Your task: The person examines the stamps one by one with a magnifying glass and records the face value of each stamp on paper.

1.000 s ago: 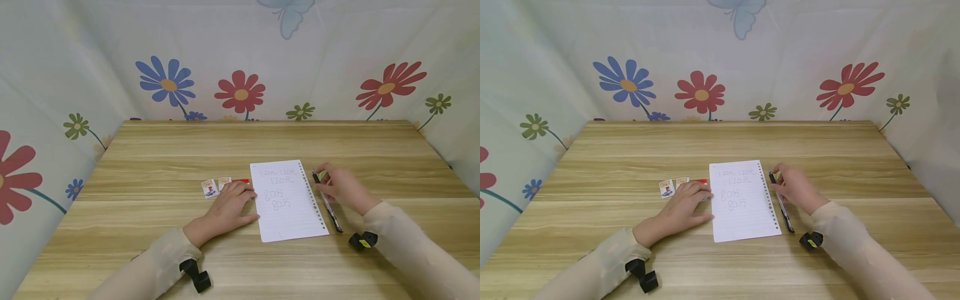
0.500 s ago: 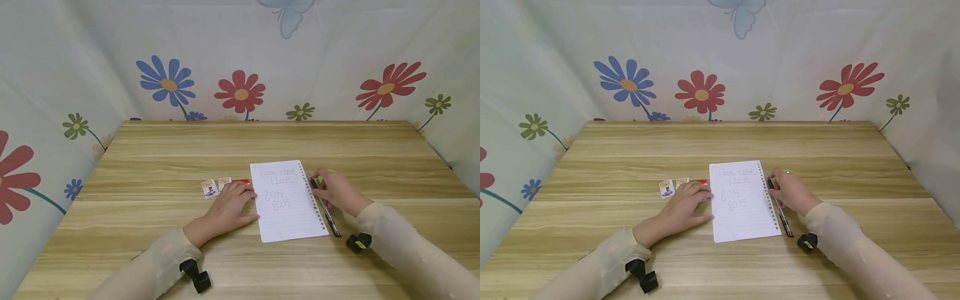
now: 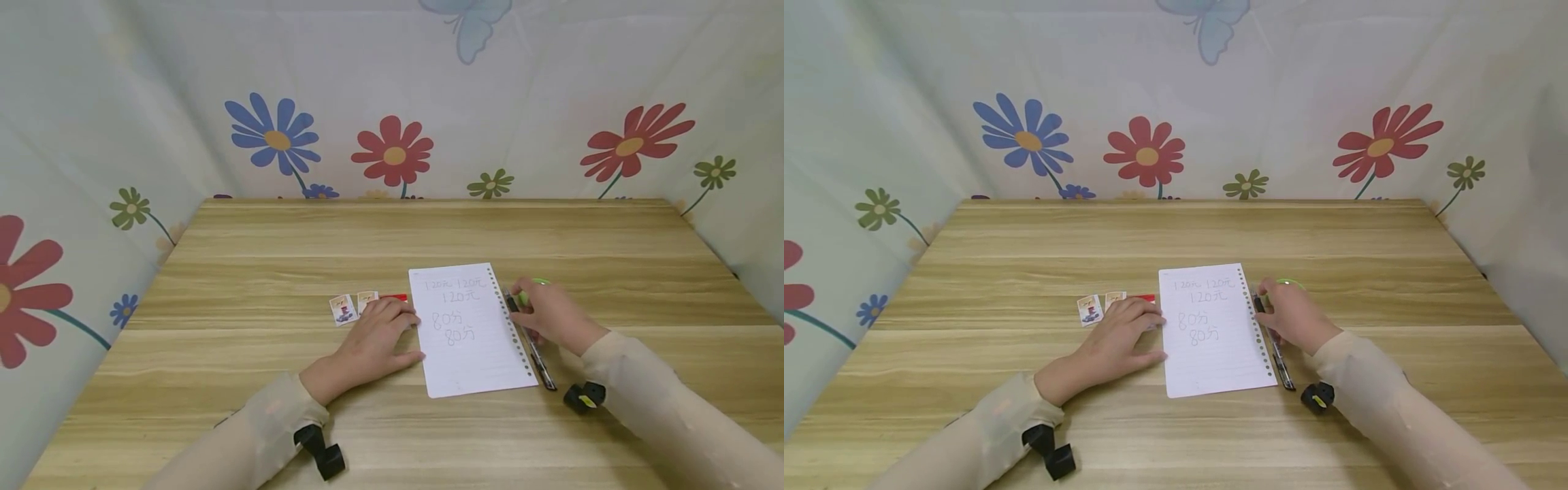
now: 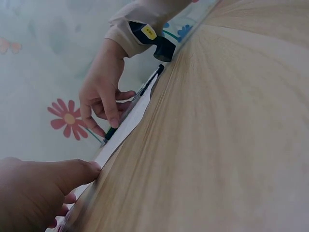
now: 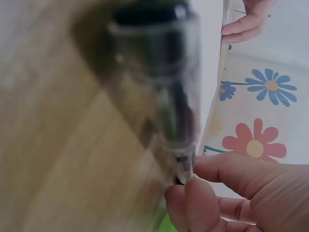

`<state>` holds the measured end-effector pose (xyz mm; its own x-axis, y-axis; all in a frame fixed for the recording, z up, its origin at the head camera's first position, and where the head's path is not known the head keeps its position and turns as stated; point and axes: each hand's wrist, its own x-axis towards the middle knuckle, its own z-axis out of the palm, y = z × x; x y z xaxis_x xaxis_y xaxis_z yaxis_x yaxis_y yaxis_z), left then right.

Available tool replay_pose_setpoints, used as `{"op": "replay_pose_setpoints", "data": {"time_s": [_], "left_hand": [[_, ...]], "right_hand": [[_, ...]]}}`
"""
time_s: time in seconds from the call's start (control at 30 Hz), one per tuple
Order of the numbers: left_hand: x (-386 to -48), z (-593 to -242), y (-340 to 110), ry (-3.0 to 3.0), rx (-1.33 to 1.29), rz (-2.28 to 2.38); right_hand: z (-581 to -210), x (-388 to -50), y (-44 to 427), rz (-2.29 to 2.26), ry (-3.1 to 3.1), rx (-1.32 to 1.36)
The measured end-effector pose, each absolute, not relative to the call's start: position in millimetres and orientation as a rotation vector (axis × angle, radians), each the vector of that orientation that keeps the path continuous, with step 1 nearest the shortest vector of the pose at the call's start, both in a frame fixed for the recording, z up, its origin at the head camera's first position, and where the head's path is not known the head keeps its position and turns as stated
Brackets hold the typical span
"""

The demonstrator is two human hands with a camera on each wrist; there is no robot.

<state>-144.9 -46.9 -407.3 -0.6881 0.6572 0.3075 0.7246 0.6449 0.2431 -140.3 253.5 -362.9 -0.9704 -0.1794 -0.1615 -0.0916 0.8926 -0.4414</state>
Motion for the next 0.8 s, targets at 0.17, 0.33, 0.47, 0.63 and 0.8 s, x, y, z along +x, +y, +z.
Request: {"op": "replay_pose_setpoints", "data": {"time_s": [0.17, 0.33, 0.47, 0.63, 0.8], "left_hand": [[-145.4, -408.7, -47.6, -2.671, -1.128, -0.529], [-147.4, -408.5, -48.9, -2.664, -1.12, -0.528], [-149.2, -408.0, -49.9, -2.665, -1.109, -0.515], [-150.5, -406.1, -50.9, -2.655, -1.105, -0.49], [-152.7, -404.0, -50.5, -2.609, -1.115, -0.455]], "right_hand": [[-361.6, -139.7, 255.2, -0.651, 2.863, -0.221], [-359.3, -139.8, 258.0, -0.612, 2.925, -0.272], [-356.7, -140.7, 258.8, -0.613, 2.962, -0.295], [-355.0, -142.0, 260.6, -0.645, 2.99, -0.343], [-354.6, -142.5, 262.9, -0.681, 3.01, -0.38]]}}
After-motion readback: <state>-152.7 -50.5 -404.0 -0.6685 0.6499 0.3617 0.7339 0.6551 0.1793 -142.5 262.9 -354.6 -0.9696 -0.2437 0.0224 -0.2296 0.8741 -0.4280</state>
